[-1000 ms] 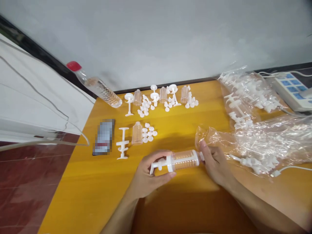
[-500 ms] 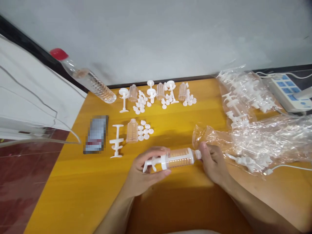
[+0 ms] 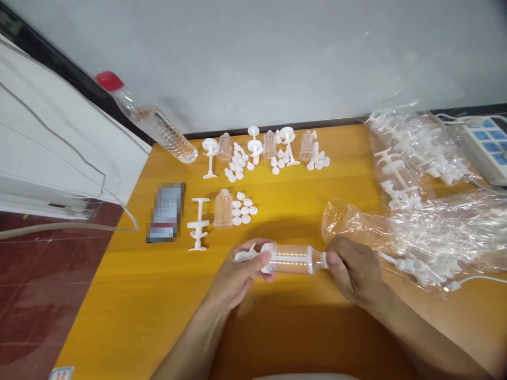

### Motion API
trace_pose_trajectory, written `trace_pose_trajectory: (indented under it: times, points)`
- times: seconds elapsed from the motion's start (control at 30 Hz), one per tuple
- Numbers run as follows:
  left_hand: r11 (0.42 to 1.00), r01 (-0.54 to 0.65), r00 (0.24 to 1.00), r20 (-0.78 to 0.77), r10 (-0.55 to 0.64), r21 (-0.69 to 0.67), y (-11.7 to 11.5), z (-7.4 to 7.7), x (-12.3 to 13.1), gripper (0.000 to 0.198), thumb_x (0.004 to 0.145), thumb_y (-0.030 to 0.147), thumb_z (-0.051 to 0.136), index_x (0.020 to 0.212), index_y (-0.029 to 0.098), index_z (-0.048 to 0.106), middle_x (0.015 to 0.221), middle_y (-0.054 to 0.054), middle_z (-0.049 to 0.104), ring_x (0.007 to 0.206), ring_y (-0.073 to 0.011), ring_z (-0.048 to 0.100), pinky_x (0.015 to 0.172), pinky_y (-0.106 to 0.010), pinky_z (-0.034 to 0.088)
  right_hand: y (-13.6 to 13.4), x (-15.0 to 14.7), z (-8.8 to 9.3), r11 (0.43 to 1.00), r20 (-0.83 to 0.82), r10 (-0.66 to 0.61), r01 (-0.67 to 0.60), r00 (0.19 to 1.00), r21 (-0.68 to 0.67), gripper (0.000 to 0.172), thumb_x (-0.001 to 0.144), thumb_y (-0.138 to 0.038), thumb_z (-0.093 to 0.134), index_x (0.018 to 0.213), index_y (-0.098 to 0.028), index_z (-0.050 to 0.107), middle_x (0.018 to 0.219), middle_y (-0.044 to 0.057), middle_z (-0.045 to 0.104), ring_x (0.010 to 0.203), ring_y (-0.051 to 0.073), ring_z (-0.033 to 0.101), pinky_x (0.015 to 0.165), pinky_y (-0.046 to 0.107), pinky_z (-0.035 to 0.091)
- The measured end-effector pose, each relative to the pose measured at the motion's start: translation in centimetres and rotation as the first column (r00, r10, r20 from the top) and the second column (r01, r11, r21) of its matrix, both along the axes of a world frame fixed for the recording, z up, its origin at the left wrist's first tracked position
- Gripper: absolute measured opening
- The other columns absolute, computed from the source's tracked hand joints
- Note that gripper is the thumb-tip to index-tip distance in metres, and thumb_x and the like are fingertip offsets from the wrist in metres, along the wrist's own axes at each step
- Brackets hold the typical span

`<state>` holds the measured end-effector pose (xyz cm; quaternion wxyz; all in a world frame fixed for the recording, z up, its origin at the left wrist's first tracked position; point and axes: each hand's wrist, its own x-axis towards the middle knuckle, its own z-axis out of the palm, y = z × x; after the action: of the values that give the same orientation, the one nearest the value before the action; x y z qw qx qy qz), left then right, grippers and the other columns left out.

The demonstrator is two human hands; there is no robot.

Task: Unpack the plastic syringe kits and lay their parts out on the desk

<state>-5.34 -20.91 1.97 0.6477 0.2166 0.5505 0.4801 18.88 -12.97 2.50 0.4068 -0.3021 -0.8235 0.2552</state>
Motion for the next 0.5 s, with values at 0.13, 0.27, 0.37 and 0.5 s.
trace_pose_trajectory:
  times: [0.13, 0.27, 0.37, 0.5]
  points:
    - [0.925, 0.046, 0.97, -0.237, 0.048, 0.376, -0.7, 0.9, -0.5, 0.042, 0.058, 0.013, 0.097, 0.096, 0.022, 0.083, 0.102, -0.007, 0.081, 0.099, -0.0212, 0.076, 0.086, -0.025, 0.061, -0.8, -0.8, 0.4, 0.902, -0.005, -0.062, 0.054, 0.998, -0.428, 0.047, 0.11, -0.025, 0.037, 0.064, -0.019, 0.028, 0.054, -0.005, 0.029, 0.048, 0.006, 0.028, 0.046, 0.022, 0.023]
    - [0.966, 0.014, 0.986, -0.165, 0.03, 0.258, -0.7, 0.9, -0.1, 0.04, 0.065, 0.025, 0.096, 0.102, 0.021, 0.082, 0.094, -0.006, 0.08, 0.08, -0.0166, 0.075, 0.07, -0.021, 0.061, -1.1, -1.0, 1.0, 0.976, -0.078, -0.086, 0.068, 0.993, -0.208, 0.046, 0.106, -0.012, 0.04, 0.063, -0.019, 0.023, 0.054, -0.005, 0.022, 0.048, 0.006, 0.019, 0.047, 0.025, 0.015]
    - [1.0, 0.005, 0.999, 0.05, -0.005, 0.003, -0.2, 0.3, 0.5, 0.045, 0.068, 0.049, 0.093, 0.093, 0.015, 0.079, 0.072, -0.004, 0.074, 0.053, -0.0125, 0.066, 0.048, -0.019, 0.055, -0.6, -0.3, 1.1, 0.99, -0.018, 0.007, -0.004, 1.0, 0.143, 0.039, 0.103, -0.009, 0.042, 0.066, -0.02, 0.034, 0.057, -0.004, 0.034, 0.052, 0.008, 0.027, 0.051, 0.027, 0.02]
    - [0.985, 0.075, 0.985, 0.165, -0.049, -0.154, 0.3, -0.3, 0.7, 0.055, 0.065, 0.063, 0.09, 0.078, 0.012, 0.074, 0.052, -0.004, 0.066, 0.038, -0.0106, 0.056, 0.035, -0.017, 0.045, 0.1, 0.5, 1.2, 0.939, 0.095, 0.108, -0.133, 0.99, 0.319, 0.029, 0.108, -0.025, 0.044, 0.079, -0.021, 0.046, 0.069, 0.002, 0.055, 0.062, 0.012, 0.045, 0.057, 0.026, 0.037]
